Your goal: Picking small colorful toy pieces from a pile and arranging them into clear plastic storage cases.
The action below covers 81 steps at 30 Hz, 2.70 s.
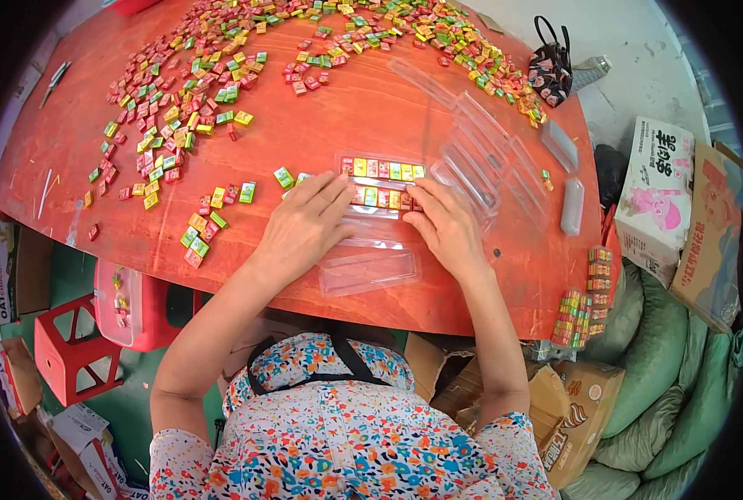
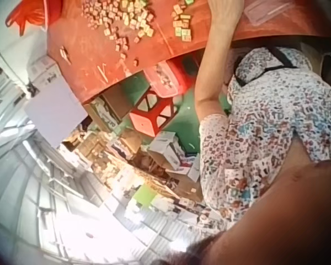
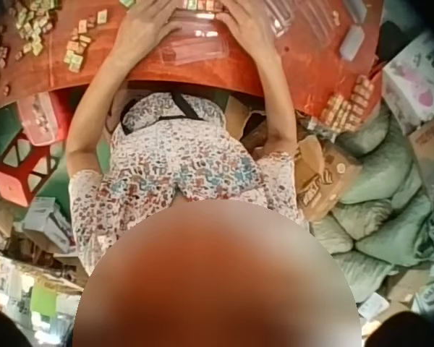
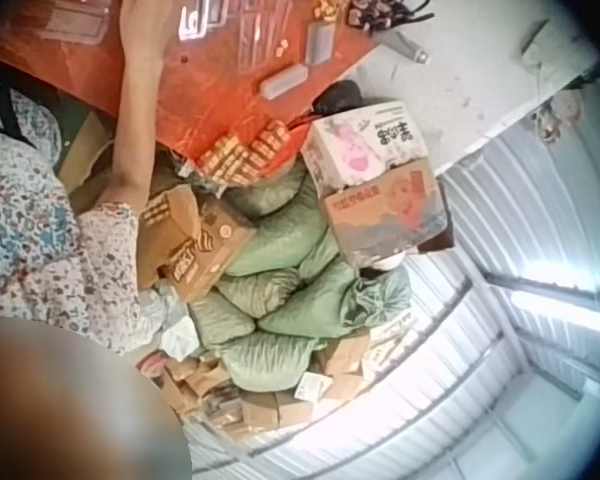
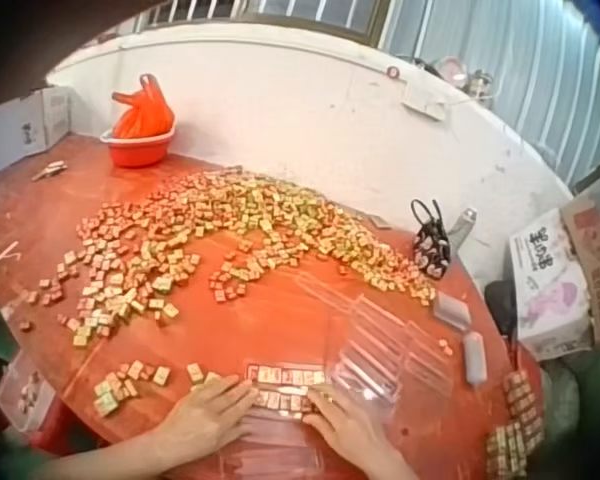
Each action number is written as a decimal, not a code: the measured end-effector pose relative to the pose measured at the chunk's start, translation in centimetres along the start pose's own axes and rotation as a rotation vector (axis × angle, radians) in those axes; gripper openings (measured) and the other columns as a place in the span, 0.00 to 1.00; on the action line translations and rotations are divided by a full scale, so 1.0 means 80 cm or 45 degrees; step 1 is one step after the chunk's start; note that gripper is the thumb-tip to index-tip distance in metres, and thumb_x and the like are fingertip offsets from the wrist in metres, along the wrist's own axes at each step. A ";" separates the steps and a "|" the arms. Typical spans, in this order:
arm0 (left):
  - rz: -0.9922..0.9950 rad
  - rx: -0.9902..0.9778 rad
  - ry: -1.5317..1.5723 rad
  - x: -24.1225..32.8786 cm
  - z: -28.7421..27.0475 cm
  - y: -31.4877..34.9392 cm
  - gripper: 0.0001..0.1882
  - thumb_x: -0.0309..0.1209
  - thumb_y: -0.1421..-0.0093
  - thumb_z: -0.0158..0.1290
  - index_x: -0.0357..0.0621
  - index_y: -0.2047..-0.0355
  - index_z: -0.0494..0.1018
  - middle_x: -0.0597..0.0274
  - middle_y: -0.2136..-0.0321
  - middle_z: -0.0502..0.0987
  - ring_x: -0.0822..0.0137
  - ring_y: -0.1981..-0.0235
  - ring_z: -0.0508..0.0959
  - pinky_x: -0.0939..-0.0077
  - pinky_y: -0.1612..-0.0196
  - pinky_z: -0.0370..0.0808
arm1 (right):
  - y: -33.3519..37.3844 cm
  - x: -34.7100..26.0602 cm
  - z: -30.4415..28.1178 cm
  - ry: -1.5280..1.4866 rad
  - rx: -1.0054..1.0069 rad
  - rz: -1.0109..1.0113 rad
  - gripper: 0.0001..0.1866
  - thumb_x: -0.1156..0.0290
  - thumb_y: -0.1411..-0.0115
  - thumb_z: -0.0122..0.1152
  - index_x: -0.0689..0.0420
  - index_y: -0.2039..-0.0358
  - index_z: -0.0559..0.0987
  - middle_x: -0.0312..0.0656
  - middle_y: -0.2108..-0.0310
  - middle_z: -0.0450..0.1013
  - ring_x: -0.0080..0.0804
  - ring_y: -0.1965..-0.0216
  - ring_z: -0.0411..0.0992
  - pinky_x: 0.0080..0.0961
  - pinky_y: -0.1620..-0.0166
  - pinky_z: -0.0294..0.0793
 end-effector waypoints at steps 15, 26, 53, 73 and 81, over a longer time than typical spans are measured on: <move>-0.188 -0.078 -0.157 0.024 -0.042 0.028 0.33 0.41 0.42 0.59 0.41 0.39 0.66 0.49 0.36 0.64 0.48 0.34 0.61 0.52 0.32 0.58 | -0.025 -0.039 -0.002 0.134 -0.320 -0.020 0.30 0.52 0.30 0.47 0.60 0.37 0.67 0.51 0.34 0.62 0.46 0.33 0.60 0.47 0.29 0.47; -0.828 -0.187 -0.561 -0.030 -0.108 0.132 0.36 0.53 0.34 0.47 0.53 0.30 0.55 0.49 0.29 0.50 0.42 0.29 0.49 0.41 0.31 0.45 | -0.106 -0.136 0.102 0.100 -0.442 -0.347 0.35 0.49 0.31 0.48 0.59 0.32 0.58 0.54 0.30 0.51 0.52 0.30 0.51 0.46 0.30 0.50; -0.257 0.008 -0.290 -0.029 -0.119 0.109 0.17 0.27 0.47 0.53 0.43 0.55 0.76 0.59 0.57 0.75 0.57 0.49 0.73 0.59 0.43 0.67 | -0.086 -0.181 0.086 -0.303 -0.193 -0.753 0.16 0.70 0.50 0.70 0.55 0.59 0.79 0.40 0.59 0.77 0.40 0.57 0.74 0.36 0.54 0.71; -0.425 0.015 -0.304 0.011 -0.119 0.121 0.14 0.37 0.52 0.63 0.45 0.68 0.76 0.60 0.64 0.75 0.55 0.49 0.72 0.55 0.41 0.63 | -0.049 -0.160 0.078 -0.183 -0.196 -0.489 0.19 0.73 0.50 0.70 0.59 0.57 0.78 0.44 0.65 0.77 0.42 0.64 0.75 0.36 0.60 0.75; -0.642 0.191 -0.218 -0.019 -0.147 0.127 0.14 0.30 0.47 0.60 0.43 0.59 0.75 0.57 0.65 0.74 0.53 0.56 0.74 0.56 0.51 0.70 | -0.112 -0.168 0.089 -0.385 -0.170 -0.282 0.15 0.68 0.43 0.67 0.57 0.56 0.78 0.46 0.66 0.77 0.45 0.64 0.77 0.38 0.62 0.77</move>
Point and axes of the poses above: each hand's wrist, its own y-axis away from the middle knuckle, its own z-axis out of the palm, x = y × z, the point moved 1 cm from there along -y, towards the middle knuckle
